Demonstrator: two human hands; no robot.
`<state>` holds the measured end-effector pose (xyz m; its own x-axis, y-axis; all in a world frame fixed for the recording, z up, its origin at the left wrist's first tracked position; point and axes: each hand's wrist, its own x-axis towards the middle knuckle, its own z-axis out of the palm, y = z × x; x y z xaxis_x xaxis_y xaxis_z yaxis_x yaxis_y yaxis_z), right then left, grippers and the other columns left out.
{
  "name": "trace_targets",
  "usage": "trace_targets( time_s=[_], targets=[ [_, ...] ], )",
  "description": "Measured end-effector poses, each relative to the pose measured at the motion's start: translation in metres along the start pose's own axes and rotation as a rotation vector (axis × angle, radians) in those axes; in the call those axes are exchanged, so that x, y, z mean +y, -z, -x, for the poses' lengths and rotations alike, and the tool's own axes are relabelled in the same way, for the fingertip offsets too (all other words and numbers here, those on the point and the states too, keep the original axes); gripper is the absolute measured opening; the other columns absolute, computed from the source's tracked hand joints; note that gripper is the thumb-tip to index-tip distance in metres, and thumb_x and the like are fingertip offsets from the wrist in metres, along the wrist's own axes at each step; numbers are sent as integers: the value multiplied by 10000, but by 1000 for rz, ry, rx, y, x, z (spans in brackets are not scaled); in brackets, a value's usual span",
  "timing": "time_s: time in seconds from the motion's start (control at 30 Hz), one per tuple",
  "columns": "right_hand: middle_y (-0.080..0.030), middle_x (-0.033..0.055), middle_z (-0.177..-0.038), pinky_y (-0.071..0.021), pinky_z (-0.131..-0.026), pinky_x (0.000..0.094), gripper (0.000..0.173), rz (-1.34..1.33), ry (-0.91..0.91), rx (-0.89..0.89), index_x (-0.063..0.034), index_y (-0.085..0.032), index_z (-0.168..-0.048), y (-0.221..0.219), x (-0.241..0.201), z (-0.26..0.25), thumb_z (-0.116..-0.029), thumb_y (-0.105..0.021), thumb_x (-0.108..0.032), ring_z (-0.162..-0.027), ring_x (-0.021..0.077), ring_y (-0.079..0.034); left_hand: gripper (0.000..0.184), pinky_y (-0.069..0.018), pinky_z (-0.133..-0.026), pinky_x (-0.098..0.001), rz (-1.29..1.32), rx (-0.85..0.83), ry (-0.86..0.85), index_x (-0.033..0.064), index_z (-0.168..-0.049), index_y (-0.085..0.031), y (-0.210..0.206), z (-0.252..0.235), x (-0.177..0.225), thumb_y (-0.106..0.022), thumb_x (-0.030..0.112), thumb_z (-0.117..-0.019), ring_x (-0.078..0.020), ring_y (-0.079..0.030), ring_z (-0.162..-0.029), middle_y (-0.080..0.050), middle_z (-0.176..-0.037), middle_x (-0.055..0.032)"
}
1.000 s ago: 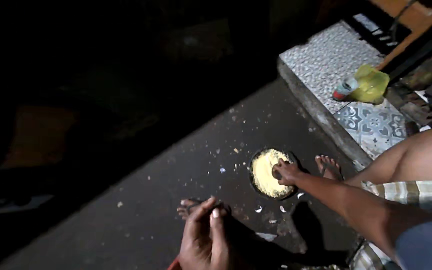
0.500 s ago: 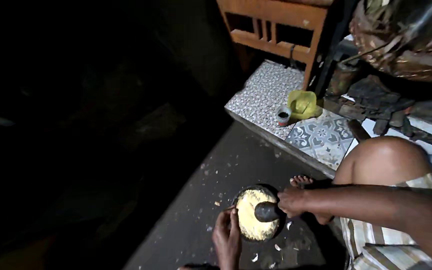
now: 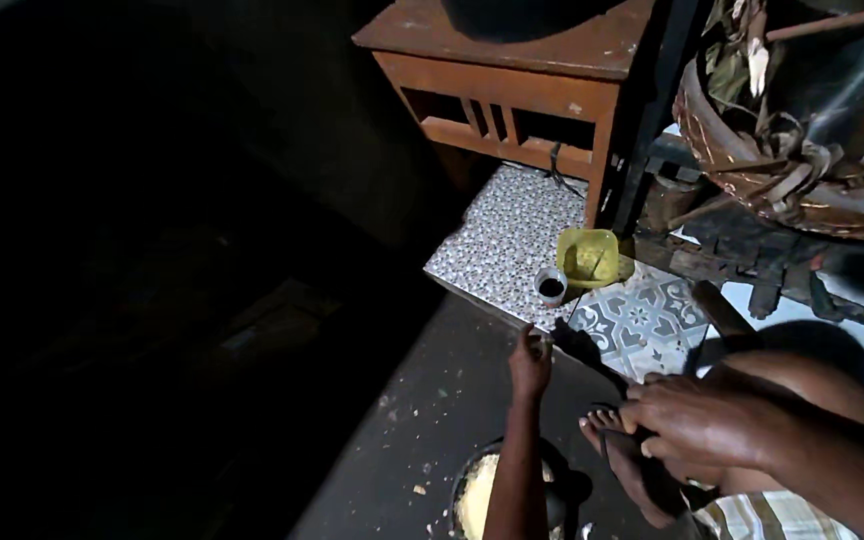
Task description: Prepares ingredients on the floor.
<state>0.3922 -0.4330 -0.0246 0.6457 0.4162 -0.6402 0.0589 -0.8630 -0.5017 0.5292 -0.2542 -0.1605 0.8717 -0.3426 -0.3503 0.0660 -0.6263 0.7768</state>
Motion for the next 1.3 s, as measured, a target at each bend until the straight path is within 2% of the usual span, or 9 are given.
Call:
trace_targets(
  time_s=[0.17, 0.33, 0.43, 0.53, 0.67, 0.87, 1.0, 1.13, 1.3],
  targets=[
    [-642, 206, -1263, -472, -1018, 567, 296, -35, 172, -43, -77, -689, -1263, -8, -5, -3, -985, -689, -179, -1183, 411, -608, 777, -438, -1112, -470, -13, 7, -8, -60, -1569, -254, -19, -57, 18, -685, 195, -976, -389, -523, -1342, -421, -1536, -289],
    [-625, 219, -1352, -446, -1070, 551, 341, -62, 172, -13, -82, -661, -1338, 3, -9, 4, -999, -654, -120, -1243, 415, -598, 1088, -366, -1175, -511, 91, 160, -144, -47, -1600, -162, -40, -90, 8, -864, 211, -809, -424, -467, -1395, -430, -1520, -319],
    [-627, 256, -1327, -449, -1061, 562, 311, -101, 205, 37, -44, -673, -1301, 2, -5, 5, -997, -643, -98, -1224, 440, -602, 1056, -450, -1102, -519, 159, 226, -169, -39, -1588, -214, -46, -100, 8, -872, 187, -794, -413, -576, -1282, -555, -1401, -309],
    [-610, 235, -1350, -461, -1043, 575, 339, -57, 171, -25, -71, -652, -1334, 7, -8, 4, -998, -643, -111, -1225, 428, -600, 874, -493, -1045, -509, 179, 241, -172, -44, -1500, -402, -47, -100, 8, -864, 198, -799, -368, -647, -1177, -647, -1270, -274],
    [-633, 218, -1319, -465, -1043, 562, 336, -56, 147, -13, -80, -659, -1338, 6, -7, 2, -1008, -646, -138, -1198, 412, -620, 825, -496, -1056, -494, 201, 306, -249, -62, -1463, -433, -46, -91, -6, -842, 213, -802, -323, -638, -1206, -639, -1290, -257],
    [-647, 210, -1232, -493, -977, 584, 302, -53, 155, 13, -97, -685, -1288, -8, 9, -6, -1012, -654, -214, -1136, 410, -628, 875, -444, -1074, -539, 119, 510, -415, -98, -1423, -480, -16, -27, -2, -870, 262, -728, -403, -585, -1223, -605, -1339, -273],
    [-647, 219, -1230, -489, -985, 582, 320, -7, 154, 3, -86, -673, -1303, -9, 3, -3, -1017, -653, -227, -1145, 416, -624, 858, -478, -1035, -437, 19, 691, -641, -106, -1307, -558, 15, 32, 25, -848, 452, -724, -313, -620, -1145, -656, -1234, -244],
    [-651, 225, -1233, -463, -1019, 584, 319, 24, 131, -29, -64, -667, -1301, -14, -5, -1, -1031, -630, -229, -1173, 416, -614, 793, -459, -1010, -341, -34, 828, -840, 44, -1267, -567, 46, 94, 59, -805, 597, -751, -188, -604, -1124, -670, -1170, -135],
    [-670, 281, -1197, -465, -976, 687, 291, -35, 126, 80, 18, -668, -1220, -25, -19, 17, -1006, -616, -171, -1150, 474, -632, 725, -447, -971, -274, -86, 912, -1043, 217, -1327, -515, 75, 178, 109, -794, 579, -765, -112, -583, -1099, -631, -1175, 8]
  ],
)
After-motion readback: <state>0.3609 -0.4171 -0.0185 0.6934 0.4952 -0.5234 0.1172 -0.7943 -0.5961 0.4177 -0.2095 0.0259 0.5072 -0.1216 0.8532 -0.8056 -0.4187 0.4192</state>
